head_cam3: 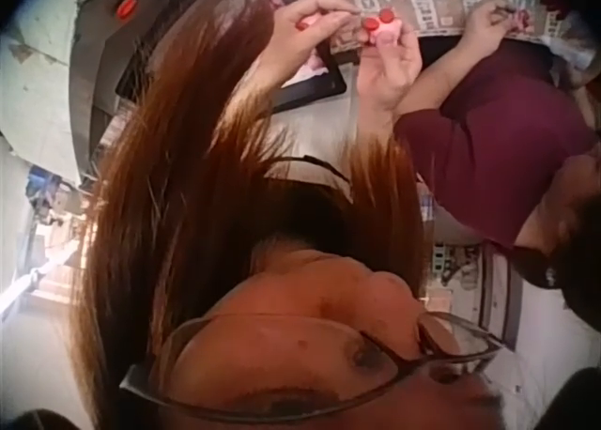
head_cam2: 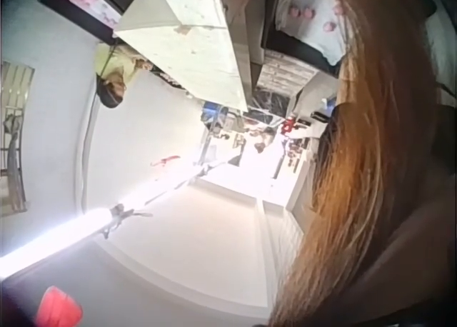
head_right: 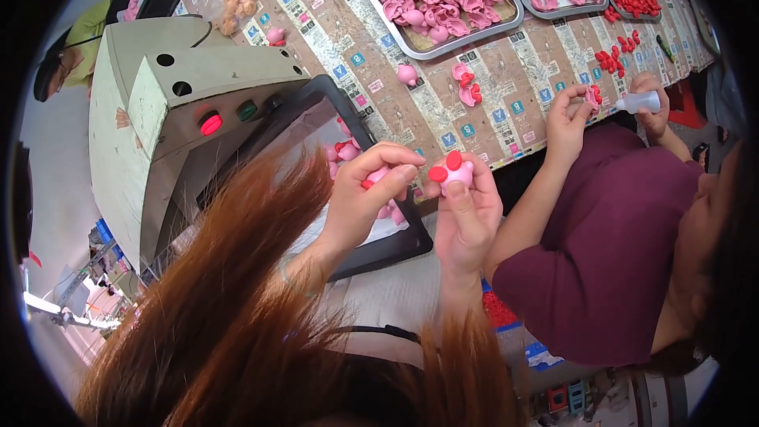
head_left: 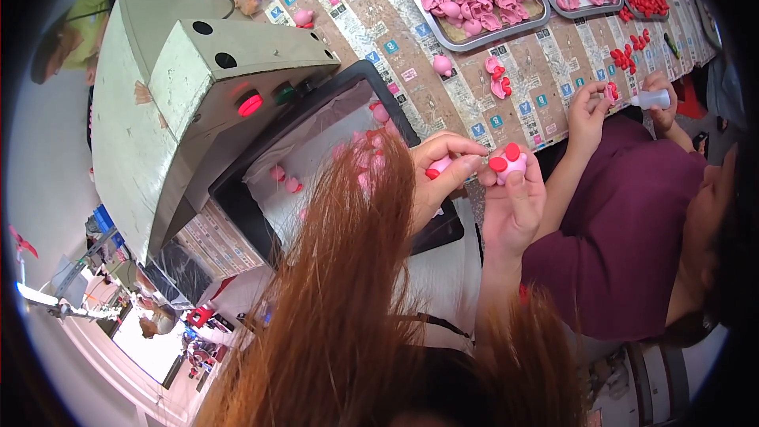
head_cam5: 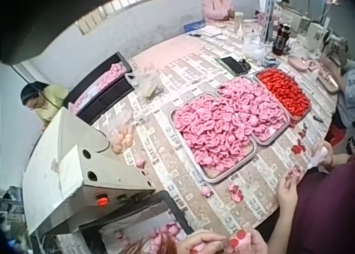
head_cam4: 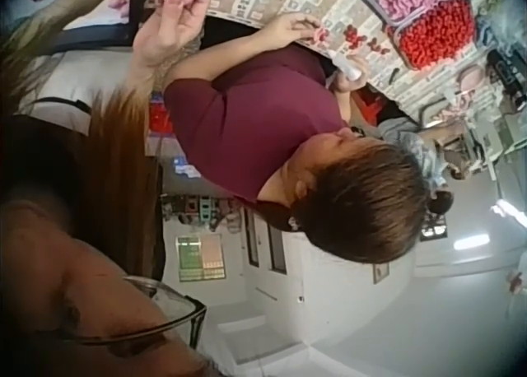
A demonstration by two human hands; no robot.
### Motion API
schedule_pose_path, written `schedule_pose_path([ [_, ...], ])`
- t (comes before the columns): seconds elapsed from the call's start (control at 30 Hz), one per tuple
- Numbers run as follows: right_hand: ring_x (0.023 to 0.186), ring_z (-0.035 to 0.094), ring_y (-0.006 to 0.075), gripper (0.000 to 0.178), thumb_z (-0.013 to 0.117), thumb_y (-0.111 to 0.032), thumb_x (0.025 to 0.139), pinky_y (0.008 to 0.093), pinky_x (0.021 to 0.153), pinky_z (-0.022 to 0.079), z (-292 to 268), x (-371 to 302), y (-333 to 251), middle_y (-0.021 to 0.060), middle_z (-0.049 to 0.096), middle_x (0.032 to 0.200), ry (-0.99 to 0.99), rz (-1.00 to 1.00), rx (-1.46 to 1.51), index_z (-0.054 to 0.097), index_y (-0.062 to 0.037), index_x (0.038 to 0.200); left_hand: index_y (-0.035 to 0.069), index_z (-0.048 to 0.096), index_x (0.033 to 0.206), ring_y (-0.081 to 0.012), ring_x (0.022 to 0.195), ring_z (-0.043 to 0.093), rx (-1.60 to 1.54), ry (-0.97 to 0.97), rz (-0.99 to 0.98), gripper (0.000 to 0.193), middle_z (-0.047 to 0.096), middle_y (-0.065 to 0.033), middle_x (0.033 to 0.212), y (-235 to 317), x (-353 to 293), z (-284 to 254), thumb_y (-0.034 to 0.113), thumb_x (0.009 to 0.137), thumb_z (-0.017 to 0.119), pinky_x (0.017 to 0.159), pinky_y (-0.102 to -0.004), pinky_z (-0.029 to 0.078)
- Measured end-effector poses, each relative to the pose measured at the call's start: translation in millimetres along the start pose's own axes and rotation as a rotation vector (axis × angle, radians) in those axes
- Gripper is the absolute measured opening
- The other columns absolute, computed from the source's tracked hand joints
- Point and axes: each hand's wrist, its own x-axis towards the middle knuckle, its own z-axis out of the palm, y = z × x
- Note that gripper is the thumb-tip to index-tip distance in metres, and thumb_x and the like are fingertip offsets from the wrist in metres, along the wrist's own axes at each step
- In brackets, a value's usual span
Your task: Assembling small pink toy parts at a factory workbench.
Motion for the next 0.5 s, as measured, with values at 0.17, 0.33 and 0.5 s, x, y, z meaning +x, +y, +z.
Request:
schedule_pose_path([
  [0.17, 0.085, 0.051, 0.0163, 0.030, 0.053, 0.000, 0.076, 0.0299, 0.078, 0.042, 3, 0, 1, 0.0131, 0.052, 0.094, 0.035, -0.046, -0.136, 0.043, 0.0035, 0.105, 0.003, 0.057, 0.093, -0.0038, 0.061, 0.048, 0.014, -0.007, -0.019, 0.015, 0.052, 0.0010, 0.077, 4, 0, 0, 0.010, 0.079, 0.054, 0.052, -0.0158, 0.037],
  [0.33, 0.092, 0.050, 0.0163, 0.035, 0.053, 0.004, 0.075, 0.0292, 0.085, 0.039, 2, 4, 2, 0.0141, 0.050, 0.102, 0.000, -0.029, -0.238, 0.041, 0.0022, 0.108, 0.005, 0.050, 0.105, -0.0059, 0.068, 0.049, 0.004, -0.053, -0.106, 0.030, 0.051, -0.0003, 0.083, -4, 4, -6, 0.013, 0.078, 0.057, 0.058, -0.0188, 0.038],
  [0.5, 0.092, 0.052, 0.0198, 0.036, 0.050, 0.002, 0.077, 0.0313, 0.083, 0.039, -4, 7, 2, 0.0134, 0.048, 0.105, 0.014, 0.080, 0.026, 0.040, 0.0006, 0.111, 0.003, 0.031, 0.122, -0.0142, 0.096, 0.043, -0.878, -0.243, -0.101, 0.053, 0.042, -0.0061, 0.108, -23, 11, -18, 0.019, 0.078, 0.056, 0.080, -0.0293, 0.033],
])
